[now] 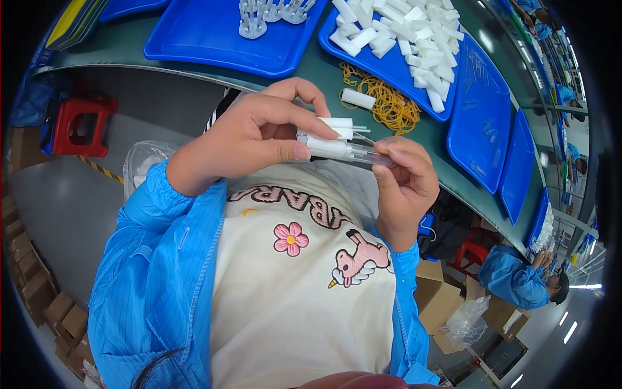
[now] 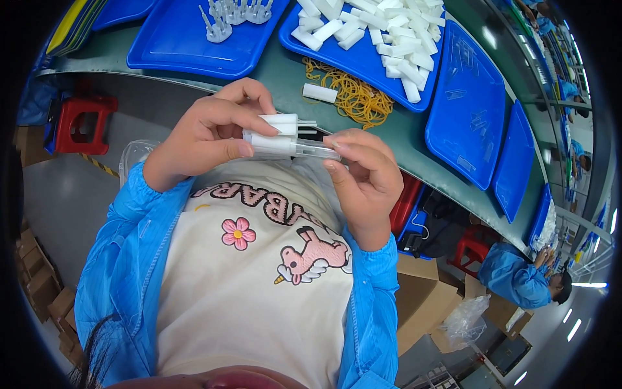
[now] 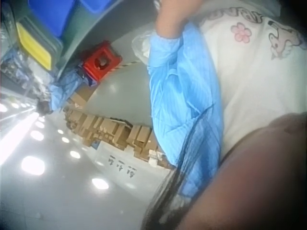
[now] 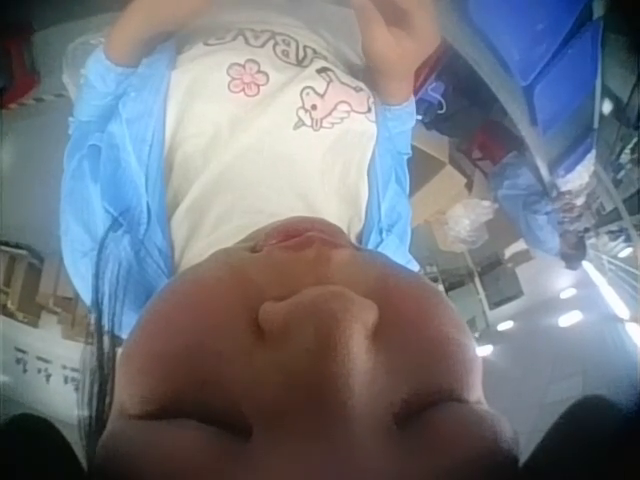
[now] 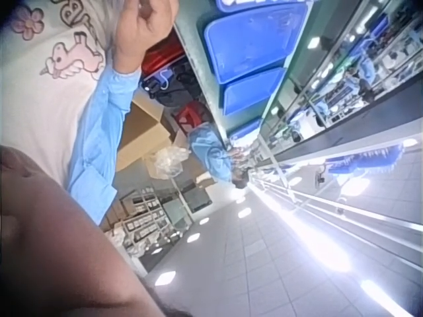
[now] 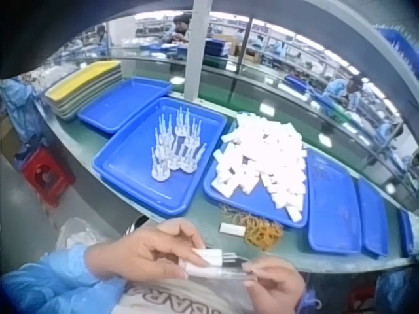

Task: The person assembles small white plastic components by hand, inserting one component into another.

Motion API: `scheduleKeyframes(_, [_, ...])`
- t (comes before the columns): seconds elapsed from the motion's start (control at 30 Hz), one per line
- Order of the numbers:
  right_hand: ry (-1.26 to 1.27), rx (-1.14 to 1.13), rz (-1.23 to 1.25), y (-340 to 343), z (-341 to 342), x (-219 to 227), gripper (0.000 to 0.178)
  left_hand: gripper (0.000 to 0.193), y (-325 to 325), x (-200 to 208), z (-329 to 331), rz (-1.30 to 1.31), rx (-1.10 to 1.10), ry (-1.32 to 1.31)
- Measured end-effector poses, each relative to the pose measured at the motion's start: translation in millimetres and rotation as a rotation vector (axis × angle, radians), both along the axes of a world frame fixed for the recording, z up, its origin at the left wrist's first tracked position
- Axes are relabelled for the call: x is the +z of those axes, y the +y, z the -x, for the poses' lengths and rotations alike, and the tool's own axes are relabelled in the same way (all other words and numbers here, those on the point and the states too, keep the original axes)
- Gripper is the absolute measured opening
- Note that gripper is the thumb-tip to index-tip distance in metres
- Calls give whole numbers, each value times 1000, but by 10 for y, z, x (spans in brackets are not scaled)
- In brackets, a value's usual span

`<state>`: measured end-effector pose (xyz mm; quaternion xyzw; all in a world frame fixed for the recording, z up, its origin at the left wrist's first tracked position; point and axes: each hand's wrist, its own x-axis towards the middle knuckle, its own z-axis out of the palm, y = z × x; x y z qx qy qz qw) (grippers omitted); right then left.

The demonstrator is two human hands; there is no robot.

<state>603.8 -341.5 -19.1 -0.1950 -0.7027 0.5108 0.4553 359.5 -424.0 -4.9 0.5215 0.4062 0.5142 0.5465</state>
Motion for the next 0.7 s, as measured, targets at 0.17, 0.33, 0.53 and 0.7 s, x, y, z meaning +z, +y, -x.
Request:
scheduleKeyframes(0.17, [140,28,-19,-12,71,-9,32,29,6,-51,-49,-159,95,35])
scheduleKeyframes(0.33, [73,-12,-42,-68,60,80,31,28,6,-89,-54,-432,207,167])
scheduleKeyframes(0.53, [-84,-97,-367,-34,28,126,24,29,6,-137,-63,-462,252,104])
scheduleKeyframes(0.7, [-69,-63,-355,-21,43,162,22,32,6,-159,-57,-459,238,64])
